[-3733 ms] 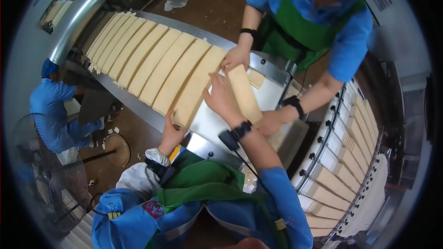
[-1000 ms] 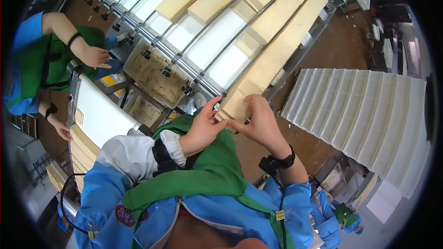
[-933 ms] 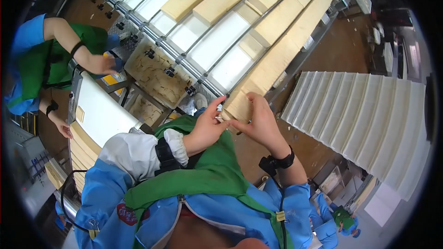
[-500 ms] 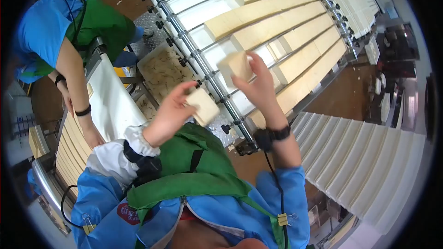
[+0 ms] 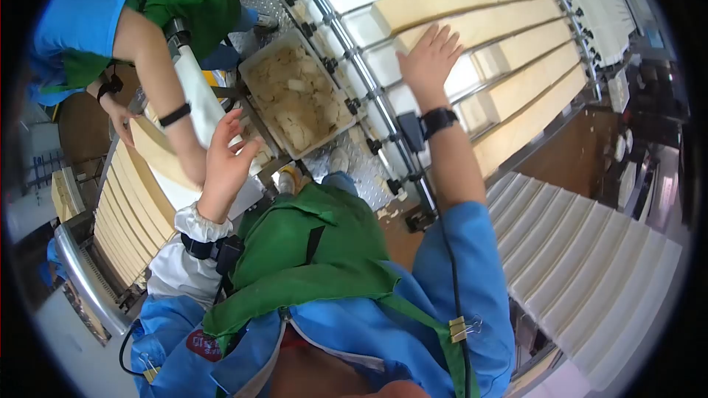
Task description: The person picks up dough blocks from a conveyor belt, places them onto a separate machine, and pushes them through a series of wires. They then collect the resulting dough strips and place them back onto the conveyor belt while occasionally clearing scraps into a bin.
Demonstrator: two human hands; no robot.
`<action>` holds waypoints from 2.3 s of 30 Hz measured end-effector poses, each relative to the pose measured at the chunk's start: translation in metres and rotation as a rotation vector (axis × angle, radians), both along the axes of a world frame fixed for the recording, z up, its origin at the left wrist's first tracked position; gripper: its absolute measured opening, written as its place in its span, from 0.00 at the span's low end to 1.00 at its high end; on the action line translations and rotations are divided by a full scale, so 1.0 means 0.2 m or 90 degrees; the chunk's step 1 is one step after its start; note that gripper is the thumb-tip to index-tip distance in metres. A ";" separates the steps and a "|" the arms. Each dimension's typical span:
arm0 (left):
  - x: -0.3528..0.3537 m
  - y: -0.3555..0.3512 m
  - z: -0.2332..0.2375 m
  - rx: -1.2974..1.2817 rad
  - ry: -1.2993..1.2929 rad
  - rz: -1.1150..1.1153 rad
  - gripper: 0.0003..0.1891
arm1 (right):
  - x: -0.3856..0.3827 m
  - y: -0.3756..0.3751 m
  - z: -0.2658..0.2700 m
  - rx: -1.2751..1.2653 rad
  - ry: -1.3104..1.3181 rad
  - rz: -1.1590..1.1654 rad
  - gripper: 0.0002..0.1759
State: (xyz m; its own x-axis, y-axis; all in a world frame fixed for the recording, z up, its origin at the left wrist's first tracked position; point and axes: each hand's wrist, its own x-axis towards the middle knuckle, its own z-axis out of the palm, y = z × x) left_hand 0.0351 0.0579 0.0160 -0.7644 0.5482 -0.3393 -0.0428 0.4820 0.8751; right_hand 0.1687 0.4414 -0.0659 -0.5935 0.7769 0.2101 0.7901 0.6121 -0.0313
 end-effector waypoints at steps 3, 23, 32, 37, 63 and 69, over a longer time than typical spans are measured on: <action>-0.02 -0.11 -0.07 0.006 -0.013 -0.038 0.31 | 0.04 -0.01 0.03 0.024 0.022 0.024 0.58; 0.47 0.51 -0.53 -0.090 -0.232 -0.667 0.25 | 2.52 -1.45 0.53 0.289 0.254 -0.673 0.25; 0.79 0.82 -0.56 -0.179 -0.249 -0.545 0.31 | 4.34 -0.92 1.72 0.582 0.187 -0.965 0.27; 0.87 0.87 -0.64 -0.296 -0.183 -0.392 0.36 | 4.76 -0.71 2.12 0.623 0.095 -1.063 0.29; 1.79 1.29 0.40 0.324 0.428 -0.569 0.18 | 5.06 -0.48 3.07 0.591 0.094 -0.743 0.34; 2.15 1.40 0.53 0.432 0.279 -0.690 0.16 | 4.88 -0.36 3.09 0.623 -0.194 -0.857 0.37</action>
State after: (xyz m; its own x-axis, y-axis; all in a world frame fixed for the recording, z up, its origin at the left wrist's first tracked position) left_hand 0.4645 0.3369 0.1228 0.1812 0.9001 0.3962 0.4222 -0.4351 0.7953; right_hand 1.1438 0.3693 0.5519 0.2261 0.3863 0.8942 0.6345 -0.7550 0.1657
